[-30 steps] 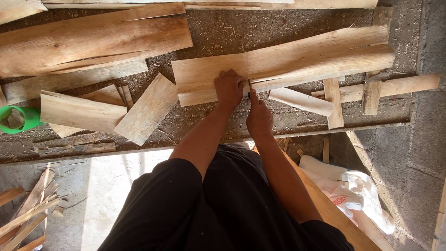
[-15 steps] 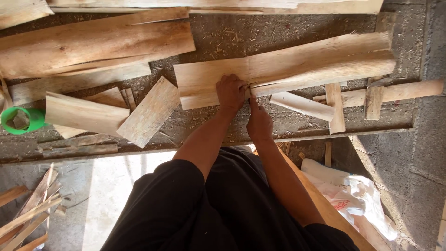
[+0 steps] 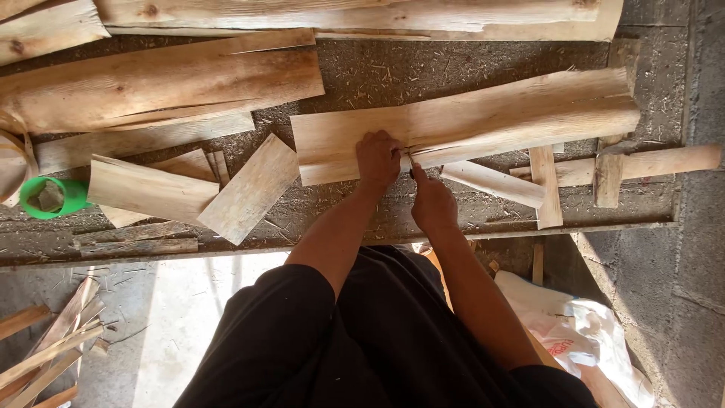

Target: Cut and trim pieces of bark using a utility knife.

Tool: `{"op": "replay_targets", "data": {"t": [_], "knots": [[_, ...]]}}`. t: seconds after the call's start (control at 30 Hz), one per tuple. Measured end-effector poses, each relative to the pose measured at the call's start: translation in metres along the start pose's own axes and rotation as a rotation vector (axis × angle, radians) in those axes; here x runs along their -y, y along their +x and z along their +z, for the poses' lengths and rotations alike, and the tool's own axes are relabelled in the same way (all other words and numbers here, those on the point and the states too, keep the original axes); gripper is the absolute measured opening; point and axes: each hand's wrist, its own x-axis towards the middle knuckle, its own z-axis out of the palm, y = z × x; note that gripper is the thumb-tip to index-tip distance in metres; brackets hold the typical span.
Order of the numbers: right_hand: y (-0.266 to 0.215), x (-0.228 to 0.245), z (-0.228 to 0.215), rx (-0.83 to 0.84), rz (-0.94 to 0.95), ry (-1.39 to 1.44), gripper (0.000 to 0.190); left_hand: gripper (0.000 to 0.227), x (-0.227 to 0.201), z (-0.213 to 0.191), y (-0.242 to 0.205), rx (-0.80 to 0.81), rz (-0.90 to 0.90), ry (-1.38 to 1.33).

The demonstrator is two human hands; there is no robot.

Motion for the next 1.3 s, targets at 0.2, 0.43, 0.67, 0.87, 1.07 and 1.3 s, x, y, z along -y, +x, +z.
{"op": "replay_targets", "data": {"t": [0.2,0.43,0.67,0.87,1.07,1.3], "knots": [[-0.012,-0.003,-0.006,0.046,0.006,0.008,0.07,0.006,-0.002,-0.001,0.003,0.074,-0.08,0.008],[-0.016,-0.005,0.009,-0.037,0.033,0.154,0.052,0.006,-0.003,-0.02,-0.007,0.124,-0.032,0.1],[-0.021,-0.008,0.002,-0.086,-0.008,0.208,0.056,0.004,0.026,-0.044,-0.012,-0.001,0.036,0.128],[-0.006,-0.028,-0.001,-0.116,-0.105,0.266,0.06,0.032,0.041,-0.114,-0.016,-0.078,0.003,0.287],[0.027,-0.04,-0.002,-0.104,0.026,0.228,0.062,0.041,0.061,-0.126,-0.023,0.021,-0.04,0.286],[0.032,-0.079,0.026,-0.301,-0.02,0.244,0.047,0.013,0.099,-0.096,-0.013,-0.038,-0.462,-0.247]]}}
